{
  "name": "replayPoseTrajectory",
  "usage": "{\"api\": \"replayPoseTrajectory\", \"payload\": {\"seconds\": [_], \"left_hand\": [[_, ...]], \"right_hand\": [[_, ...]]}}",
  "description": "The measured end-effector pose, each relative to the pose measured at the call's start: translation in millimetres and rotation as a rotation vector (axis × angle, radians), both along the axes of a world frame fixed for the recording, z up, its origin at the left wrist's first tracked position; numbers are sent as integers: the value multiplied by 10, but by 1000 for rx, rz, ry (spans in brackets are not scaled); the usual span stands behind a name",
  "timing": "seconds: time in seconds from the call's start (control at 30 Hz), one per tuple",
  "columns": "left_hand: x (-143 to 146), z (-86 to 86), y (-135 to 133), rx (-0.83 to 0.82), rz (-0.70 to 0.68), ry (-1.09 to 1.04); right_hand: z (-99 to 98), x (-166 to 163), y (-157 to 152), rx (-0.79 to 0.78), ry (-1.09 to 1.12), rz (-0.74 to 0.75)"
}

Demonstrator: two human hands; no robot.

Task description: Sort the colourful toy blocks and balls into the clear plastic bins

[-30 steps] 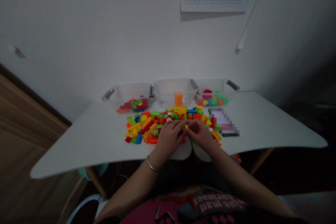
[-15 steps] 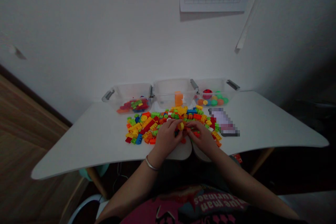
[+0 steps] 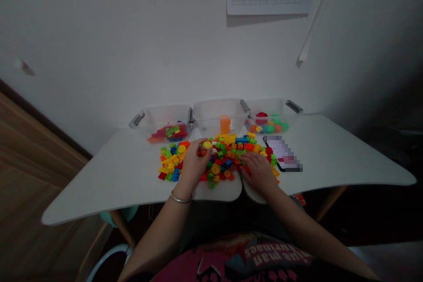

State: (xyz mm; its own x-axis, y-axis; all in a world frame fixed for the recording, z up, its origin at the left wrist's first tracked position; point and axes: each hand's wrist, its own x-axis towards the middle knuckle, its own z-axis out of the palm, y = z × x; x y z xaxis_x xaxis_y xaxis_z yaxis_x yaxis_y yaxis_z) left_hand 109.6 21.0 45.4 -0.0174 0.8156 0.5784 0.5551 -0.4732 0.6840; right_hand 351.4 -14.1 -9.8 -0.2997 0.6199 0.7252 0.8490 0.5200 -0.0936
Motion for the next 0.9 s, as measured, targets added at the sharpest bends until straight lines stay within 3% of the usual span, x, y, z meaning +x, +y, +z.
{"api": "replayPoseTrajectory", "payload": {"seconds": [0.1, 0.2, 0.3, 0.4, 0.7, 0.9], "left_hand": [[-197, 61, 207, 28, 84, -162], [-452, 163, 479, 157, 165, -341], [-706, 279, 731, 320, 343, -325], [-890, 382, 906, 325, 465, -175], [-891, 499, 1087, -185, 588, 525], [-841, 504, 1034, -210, 593, 766]], "right_hand": [[-5, 1, -2, 14, -6, 4], [-6, 0, -8, 38, -10, 16], [-12, -7, -8, 48, 1, 38], [-20, -13, -3, 49, 25, 61], [-23, -8, 6, 51, 27, 90], [-12, -10, 0, 43, 31, 101]]}}
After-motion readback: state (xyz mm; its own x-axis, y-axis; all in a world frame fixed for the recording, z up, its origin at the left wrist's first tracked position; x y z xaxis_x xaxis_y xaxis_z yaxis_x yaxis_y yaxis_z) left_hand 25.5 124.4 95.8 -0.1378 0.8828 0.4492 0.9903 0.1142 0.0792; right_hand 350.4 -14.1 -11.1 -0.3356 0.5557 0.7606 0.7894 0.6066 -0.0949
